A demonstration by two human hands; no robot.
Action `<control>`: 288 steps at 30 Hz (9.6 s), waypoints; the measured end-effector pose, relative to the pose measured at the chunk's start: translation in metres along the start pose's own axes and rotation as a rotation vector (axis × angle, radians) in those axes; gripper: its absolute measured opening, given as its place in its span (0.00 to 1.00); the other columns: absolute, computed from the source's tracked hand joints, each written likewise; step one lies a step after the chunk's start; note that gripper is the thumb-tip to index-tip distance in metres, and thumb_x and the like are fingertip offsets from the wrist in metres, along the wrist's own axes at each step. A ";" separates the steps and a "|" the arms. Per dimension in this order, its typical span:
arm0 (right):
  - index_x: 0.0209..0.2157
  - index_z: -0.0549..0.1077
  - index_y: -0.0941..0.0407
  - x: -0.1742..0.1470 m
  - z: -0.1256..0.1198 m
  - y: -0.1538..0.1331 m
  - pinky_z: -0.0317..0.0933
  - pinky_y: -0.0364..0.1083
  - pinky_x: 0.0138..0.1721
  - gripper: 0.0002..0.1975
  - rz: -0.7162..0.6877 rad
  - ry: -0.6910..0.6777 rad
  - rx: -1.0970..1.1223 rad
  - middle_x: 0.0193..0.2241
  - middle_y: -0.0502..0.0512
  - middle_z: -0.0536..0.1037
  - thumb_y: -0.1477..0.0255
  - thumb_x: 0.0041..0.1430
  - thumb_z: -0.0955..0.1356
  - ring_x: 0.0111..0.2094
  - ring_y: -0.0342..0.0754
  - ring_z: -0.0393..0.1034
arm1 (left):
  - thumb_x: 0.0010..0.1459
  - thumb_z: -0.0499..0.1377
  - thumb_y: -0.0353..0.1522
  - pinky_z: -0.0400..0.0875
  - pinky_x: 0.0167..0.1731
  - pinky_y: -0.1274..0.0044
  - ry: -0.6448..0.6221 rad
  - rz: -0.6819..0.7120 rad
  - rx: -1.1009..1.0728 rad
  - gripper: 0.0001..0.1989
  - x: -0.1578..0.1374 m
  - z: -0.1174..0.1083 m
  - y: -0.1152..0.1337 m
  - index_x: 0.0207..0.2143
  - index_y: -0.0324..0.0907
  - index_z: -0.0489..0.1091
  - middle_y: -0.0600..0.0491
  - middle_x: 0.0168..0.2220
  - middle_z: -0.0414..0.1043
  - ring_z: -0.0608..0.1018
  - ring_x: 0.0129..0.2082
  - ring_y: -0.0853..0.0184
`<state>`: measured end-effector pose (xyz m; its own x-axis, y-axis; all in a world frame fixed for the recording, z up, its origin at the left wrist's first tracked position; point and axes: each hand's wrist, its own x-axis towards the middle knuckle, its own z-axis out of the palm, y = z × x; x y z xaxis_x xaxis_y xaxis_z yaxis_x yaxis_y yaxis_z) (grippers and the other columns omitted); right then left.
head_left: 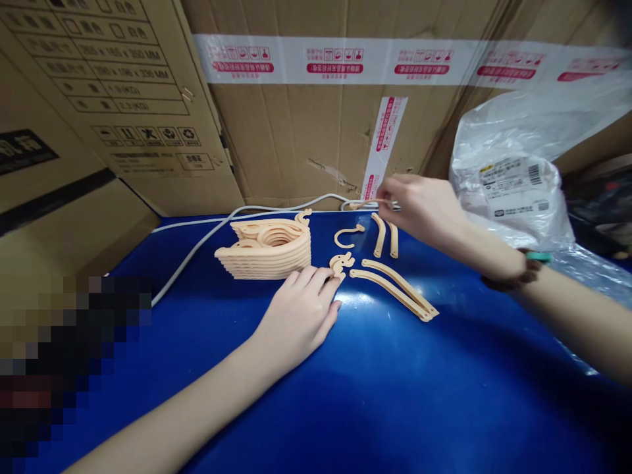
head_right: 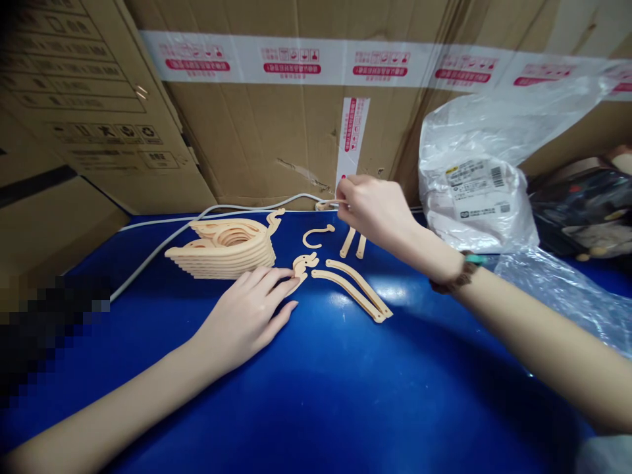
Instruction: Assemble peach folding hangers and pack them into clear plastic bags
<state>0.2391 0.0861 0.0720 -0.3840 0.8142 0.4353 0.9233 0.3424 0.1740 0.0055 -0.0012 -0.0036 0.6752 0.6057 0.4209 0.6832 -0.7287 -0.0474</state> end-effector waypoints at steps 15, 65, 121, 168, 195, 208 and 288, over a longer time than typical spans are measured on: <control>0.32 0.73 0.55 -0.093 -0.002 -0.039 0.68 0.44 0.41 0.02 -0.050 0.016 1.036 0.37 0.53 0.79 0.73 0.60 0.69 0.39 0.45 0.76 | 0.68 0.53 0.33 0.65 0.40 0.72 -0.031 -0.043 -0.505 0.08 0.000 -0.013 0.011 0.40 0.41 0.71 0.54 0.39 0.75 0.70 0.37 0.64; 0.36 0.81 0.55 -0.096 0.006 -0.029 0.69 0.51 0.44 0.10 0.271 -0.228 1.179 0.34 0.54 0.82 0.72 0.55 0.67 0.37 0.51 0.76 | 0.68 0.51 0.31 0.69 0.40 0.76 0.066 0.186 -0.165 0.12 0.000 -0.012 0.010 0.35 0.40 0.74 0.52 0.34 0.75 0.72 0.35 0.66; 0.36 0.76 0.56 -0.096 0.026 -0.039 0.56 0.41 0.28 0.08 0.570 -0.274 1.896 0.26 0.47 0.69 0.71 0.52 0.72 0.25 0.38 0.61 | 0.63 0.53 0.27 0.66 0.39 0.74 -0.208 0.043 -0.505 0.11 -0.001 -0.011 0.008 0.47 0.40 0.69 0.51 0.39 0.71 0.73 0.40 0.65; 0.34 0.82 0.53 -0.099 0.027 -0.038 0.61 0.44 0.34 0.09 0.482 -0.321 1.796 0.26 0.49 0.77 0.67 0.47 0.76 0.26 0.40 0.65 | 0.70 0.46 0.35 0.69 0.31 0.77 -0.065 0.096 -0.214 0.13 -0.002 -0.013 0.005 0.42 0.39 0.67 0.51 0.39 0.76 0.79 0.36 0.65; 0.35 0.82 0.52 -0.098 0.025 -0.038 0.59 0.44 0.33 0.11 0.480 -0.351 1.758 0.28 0.50 0.78 0.65 0.47 0.77 0.27 0.40 0.64 | 0.71 0.43 0.31 0.71 0.34 0.76 0.010 0.144 -0.186 0.14 -0.002 -0.012 0.002 0.47 0.36 0.66 0.47 0.38 0.74 0.77 0.37 0.64; 0.34 0.82 0.52 -0.098 0.026 -0.037 0.60 0.44 0.33 0.10 0.468 -0.382 1.738 0.28 0.50 0.78 0.65 0.47 0.76 0.27 0.40 0.64 | 0.70 0.47 0.28 0.67 0.31 0.76 0.092 0.242 -0.028 0.13 -0.001 -0.011 -0.002 0.50 0.32 0.66 0.49 0.31 0.72 0.75 0.34 0.64; 0.34 0.74 0.57 -0.101 0.011 -0.044 0.59 0.45 0.32 0.11 0.115 -0.250 1.129 0.30 0.52 0.75 0.65 0.62 0.64 0.30 0.45 0.67 | 0.68 0.46 0.25 0.64 0.30 0.74 -0.005 0.363 0.126 0.14 -0.002 -0.009 -0.008 0.46 0.34 0.70 0.45 0.38 0.78 0.75 0.30 0.65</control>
<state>0.2370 -0.0060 0.0104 -0.4051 0.8945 0.1893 0.4691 0.3810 -0.7967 -0.0039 0.0007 0.0044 0.8808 0.3172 0.3515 0.4278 -0.8513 -0.3038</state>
